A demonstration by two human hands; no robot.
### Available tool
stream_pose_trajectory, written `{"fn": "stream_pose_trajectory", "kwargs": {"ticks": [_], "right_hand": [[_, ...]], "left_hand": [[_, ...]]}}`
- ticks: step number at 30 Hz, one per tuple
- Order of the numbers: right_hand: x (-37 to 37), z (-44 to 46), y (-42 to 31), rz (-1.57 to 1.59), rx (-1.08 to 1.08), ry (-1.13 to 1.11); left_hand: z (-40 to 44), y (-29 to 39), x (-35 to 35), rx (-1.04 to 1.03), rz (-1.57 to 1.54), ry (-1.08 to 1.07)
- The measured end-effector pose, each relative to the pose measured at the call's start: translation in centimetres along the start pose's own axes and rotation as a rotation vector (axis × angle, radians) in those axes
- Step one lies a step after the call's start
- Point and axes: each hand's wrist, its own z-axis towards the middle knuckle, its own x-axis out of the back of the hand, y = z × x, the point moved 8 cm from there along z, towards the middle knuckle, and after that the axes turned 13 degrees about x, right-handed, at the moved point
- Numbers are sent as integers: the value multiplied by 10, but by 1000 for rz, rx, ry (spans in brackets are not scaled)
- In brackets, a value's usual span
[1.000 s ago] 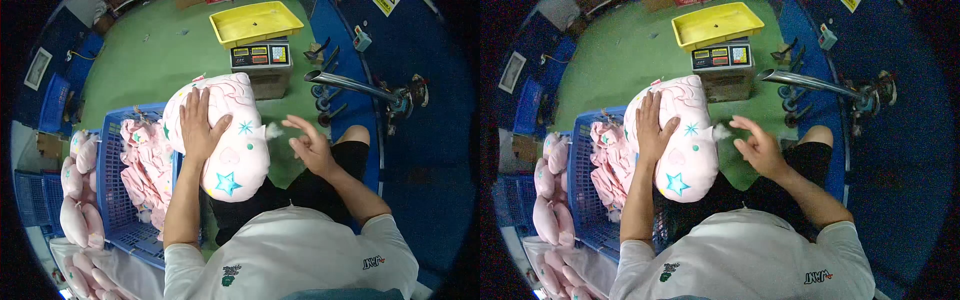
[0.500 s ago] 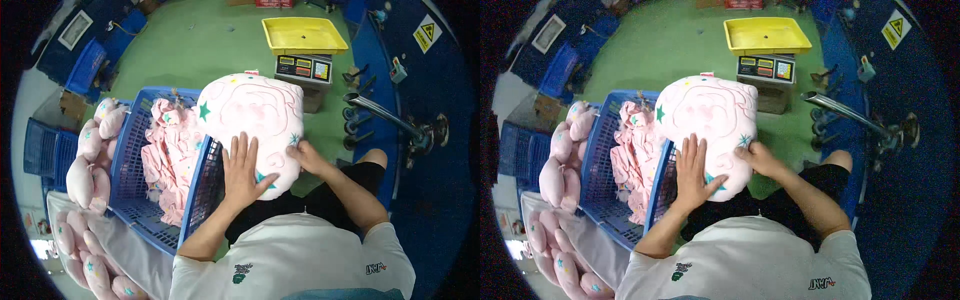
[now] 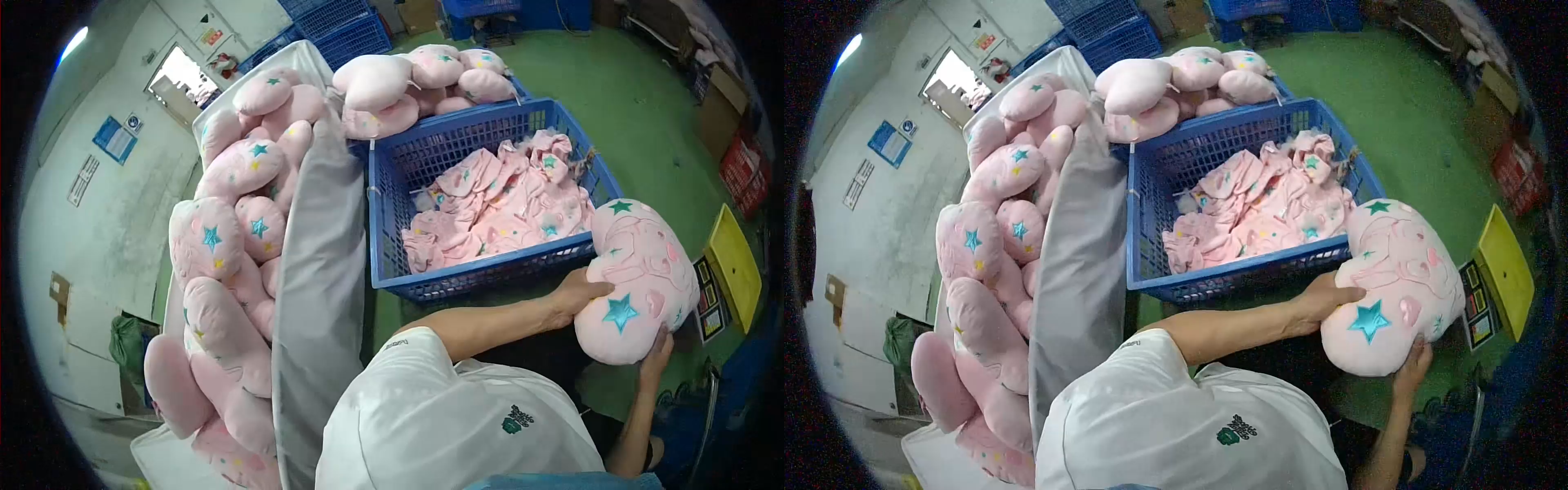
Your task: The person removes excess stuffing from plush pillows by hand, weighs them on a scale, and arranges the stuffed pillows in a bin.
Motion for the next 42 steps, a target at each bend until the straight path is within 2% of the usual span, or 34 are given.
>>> {"fn": "stream_pose_trajectory", "kwargs": {"ticks": [3,8,10,11,12,13,14,15,16,17,18,20,21,23,26,28,29,31,32,34,36,38,40,42], "right_hand": [[-29,21,-66,89,194,-76],[-56,38,-112,189,252,24],[-49,50,-56,119,245,-18],[-39,56,-21,121,259,-37],[-29,59,21,32,202,-87],[-24,56,45,-60,145,-135],[-20,46,51,-69,36,-113],[-15,35,60,-76,-72,-89],[-1,31,104,-107,-53,-151],[15,28,154,-137,-32,-213],[30,25,201,-166,-8,-273],[59,7,275,-265,257,-156],[63,-16,297,231,-355,-205],[52,-31,285,164,-381,-242],[52,-55,289,-35,-453,-317],[55,-67,288,-171,-497,-364],[55,-72,284,-176,-498,-362],[48,-75,270,-176,-442,-347],[45,-77,264,-175,-418,-338],[42,-82,254,-175,-398,-327],[43,-90,249,-171,-442,-320],[44,-98,248,-168,-483,-319],[45,-103,248,-164,-513,-316],[45,-105,248,-159,-539,-312]], "left_hand": [[-20,58,16,-185,-79,91],[-123,178,70,-652,41,418],[-176,230,113,-925,40,639],[-215,256,125,-1071,34,678],[-259,277,136,-1201,53,789],[-294,300,154,-1447,37,755],[-339,320,175,-1559,98,928],[-382,322,167,-1592,-79,940],[-429,339,187,-1734,-68,939],[-471,335,184,-1860,-263,955],[-506,339,195,-1863,-264,963],[-582,324,225,-2004,-538,1220],[-600,331,251,-2005,-539,1228],[-621,312,297,-1963,-483,1941],[-559,320,340,-1740,-210,1666],[-474,329,380,-1654,-73,1344],[-433,327,375,-1481,29,1303],[-336,309,357,-1216,174,1358],[-295,300,351,-1210,175,1352],[-187,284,337,-809,449,1055],[-131,255,286,-707,523,891],[-85,233,259,-578,651,859],[-50,215,232,-571,718,693],[-27,196,218,-554,718,671]]}}
